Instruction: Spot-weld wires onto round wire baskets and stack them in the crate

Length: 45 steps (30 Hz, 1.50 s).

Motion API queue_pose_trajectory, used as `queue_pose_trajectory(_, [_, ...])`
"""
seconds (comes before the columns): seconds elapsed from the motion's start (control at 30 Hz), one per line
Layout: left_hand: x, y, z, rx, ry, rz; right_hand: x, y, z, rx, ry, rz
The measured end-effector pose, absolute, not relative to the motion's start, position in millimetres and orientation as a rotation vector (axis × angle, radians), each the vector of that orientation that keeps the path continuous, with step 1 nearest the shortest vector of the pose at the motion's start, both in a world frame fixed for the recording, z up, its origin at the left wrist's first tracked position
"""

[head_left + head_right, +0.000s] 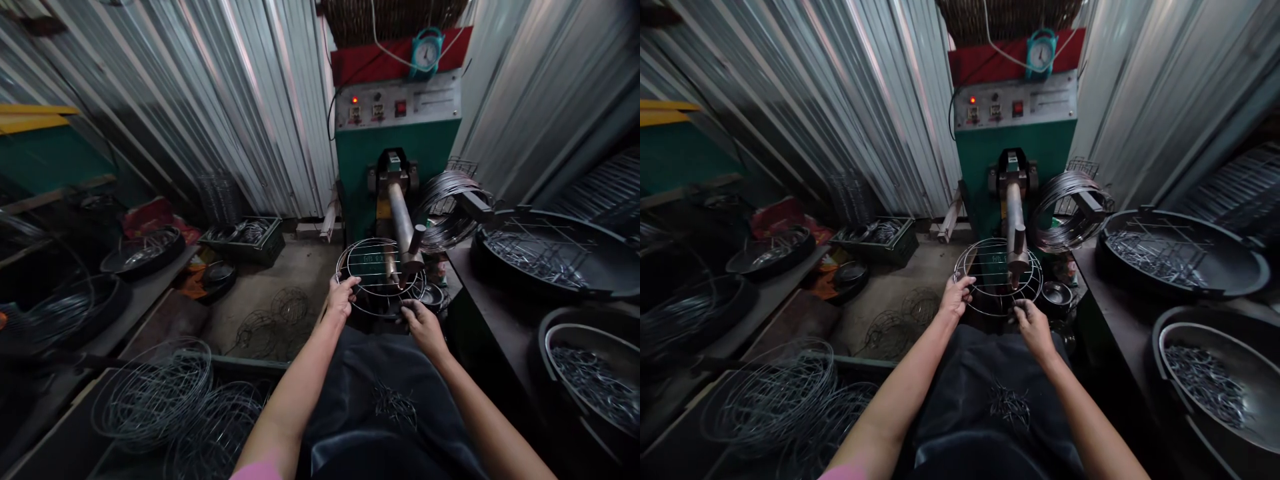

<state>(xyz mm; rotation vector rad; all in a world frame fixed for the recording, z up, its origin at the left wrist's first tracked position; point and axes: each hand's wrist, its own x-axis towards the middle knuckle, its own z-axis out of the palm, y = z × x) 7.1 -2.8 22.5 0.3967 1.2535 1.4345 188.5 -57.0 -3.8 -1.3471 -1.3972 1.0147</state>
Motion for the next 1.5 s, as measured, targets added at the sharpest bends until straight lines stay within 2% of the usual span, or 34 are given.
queue_pose_trajectory(0.17, [8, -2, 25, 0.388, 1.252, 1.431, 191, -63, 8, -1.312, -1.353, 1.08])
queue_pose_trajectory(0.4, [12, -2, 21, 0.377, 1.266, 1.42, 187, -78, 10, -1.107, -1.059, 0.951])
queue_pose_trajectory(0.63, [16, -9, 24, 0.401, 1.272, 1.451, 180, -72, -8, -1.305, -1.254, 0.946])
queue_pose_trajectory(0.93, [10, -9, 26, 0.402, 1.273, 1.475, 192, -78, 10, -1.106, -0.889, 1.241])
queue_pose_trajectory(1.07, [11, -9, 25, 0.378, 1.278, 1.444, 200, -78, 12, -1.034, -0.738, 1.195])
queue_pose_trajectory(1.2, [15, -11, 25, 0.381, 1.275, 1.434, 195, -77, 5, -1.028, -0.905, 1.082])
queue_pose_trajectory(1.33, [16, -13, 26, 0.387, 1.256, 1.454, 189, -76, -6, -1.235, -1.223, 1.01])
queue_pose_trajectory(1.5, [15, -14, 24, 0.411, 1.242, 1.491, 190, -69, -8, -1.334, -1.314, 1.008])
